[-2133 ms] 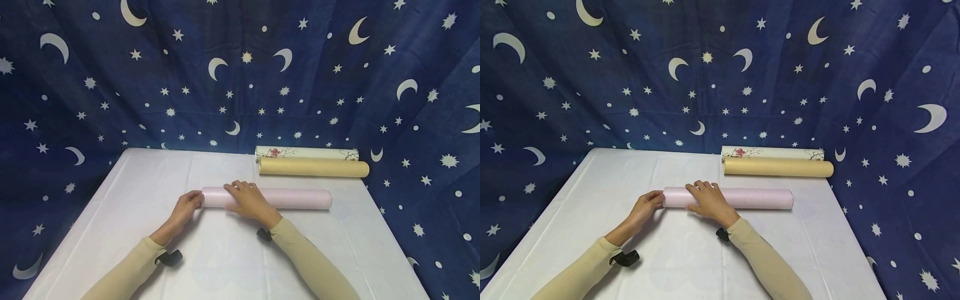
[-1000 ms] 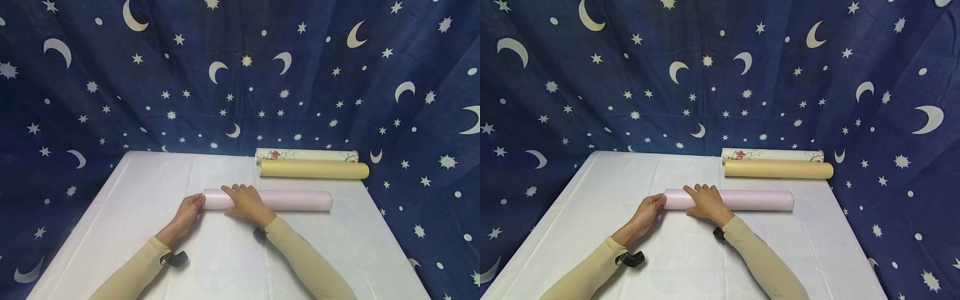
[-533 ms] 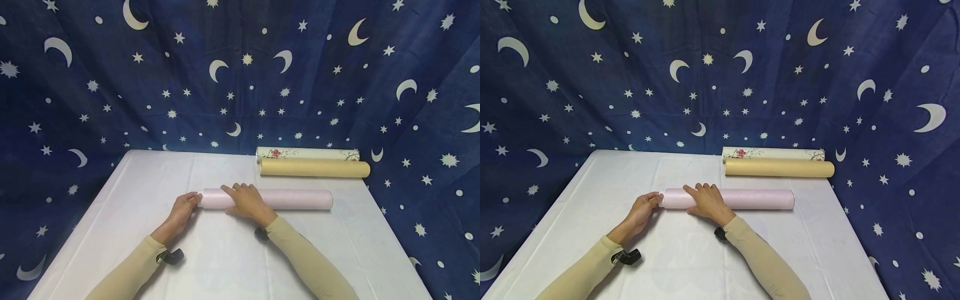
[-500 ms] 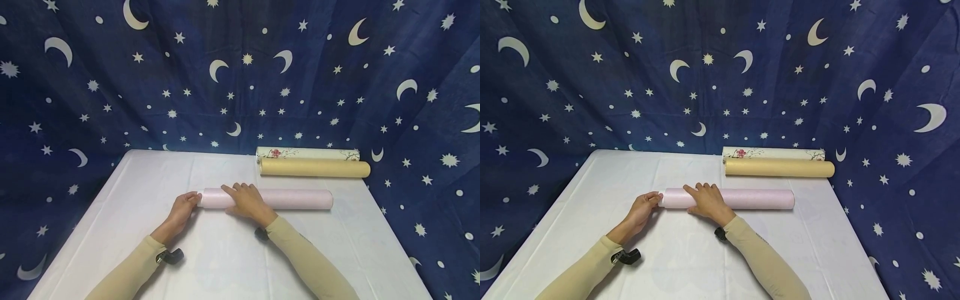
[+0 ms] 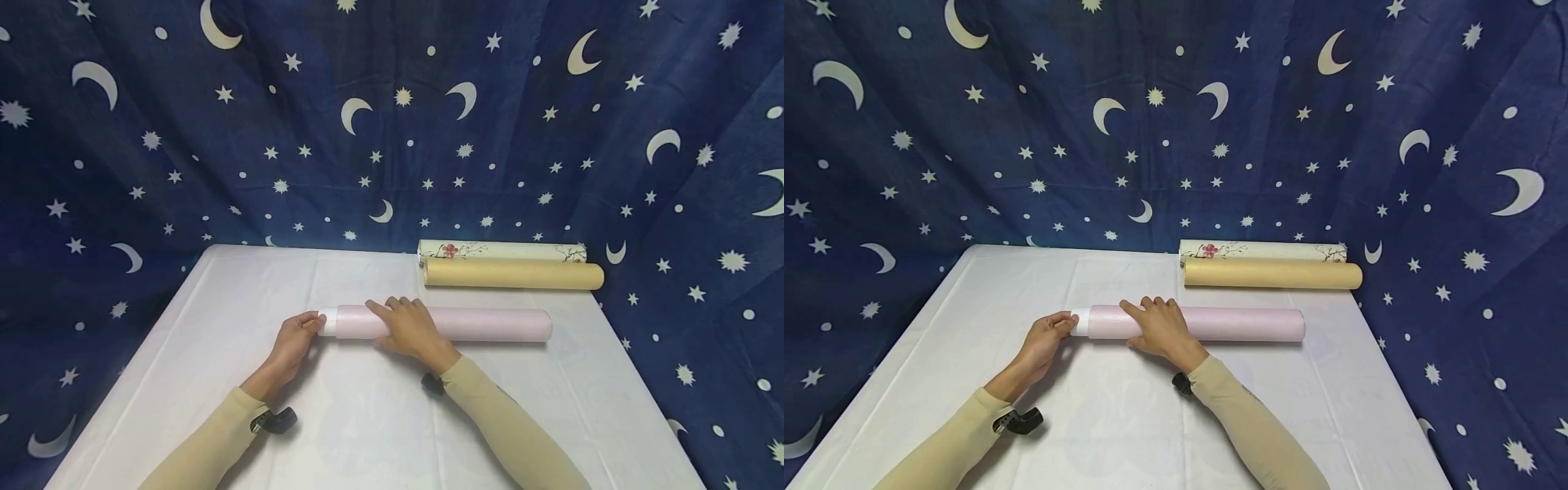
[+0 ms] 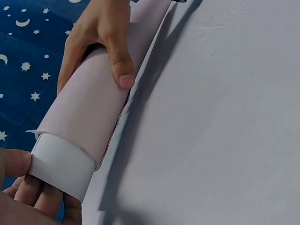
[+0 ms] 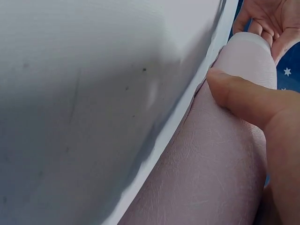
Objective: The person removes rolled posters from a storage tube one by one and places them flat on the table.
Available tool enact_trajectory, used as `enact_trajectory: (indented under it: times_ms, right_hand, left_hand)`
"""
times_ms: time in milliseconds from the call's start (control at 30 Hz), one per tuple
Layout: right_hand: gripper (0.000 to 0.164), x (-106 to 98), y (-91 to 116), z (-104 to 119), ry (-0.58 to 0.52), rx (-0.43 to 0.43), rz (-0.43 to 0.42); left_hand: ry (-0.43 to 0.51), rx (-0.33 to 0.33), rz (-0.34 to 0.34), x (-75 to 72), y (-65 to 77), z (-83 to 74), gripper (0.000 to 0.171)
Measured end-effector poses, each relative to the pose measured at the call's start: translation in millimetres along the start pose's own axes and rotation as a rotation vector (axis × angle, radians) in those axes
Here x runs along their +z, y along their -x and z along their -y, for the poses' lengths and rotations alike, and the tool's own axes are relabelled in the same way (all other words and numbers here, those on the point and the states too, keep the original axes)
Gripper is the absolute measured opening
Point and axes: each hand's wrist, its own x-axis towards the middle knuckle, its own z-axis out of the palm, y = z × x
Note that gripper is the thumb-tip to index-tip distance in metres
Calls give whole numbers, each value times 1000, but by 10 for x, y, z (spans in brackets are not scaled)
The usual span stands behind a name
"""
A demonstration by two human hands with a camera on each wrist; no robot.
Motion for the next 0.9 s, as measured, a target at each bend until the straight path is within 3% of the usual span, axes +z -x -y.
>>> enact_trajectory:
  times_ms: [333, 667, 900]
  right_hand:
    - [81, -39, 87, -66, 1, 22, -13]
    - [79, -66, 197, -149, 29, 11, -67]
    - [80, -72, 275, -239, 18, 34, -52]
  left_hand:
    - [17, -9, 12, -96, 13, 2, 47]
    - [32, -15, 9, -141, 23, -7, 46]
    - [48, -17, 13, -165, 41, -19, 46]
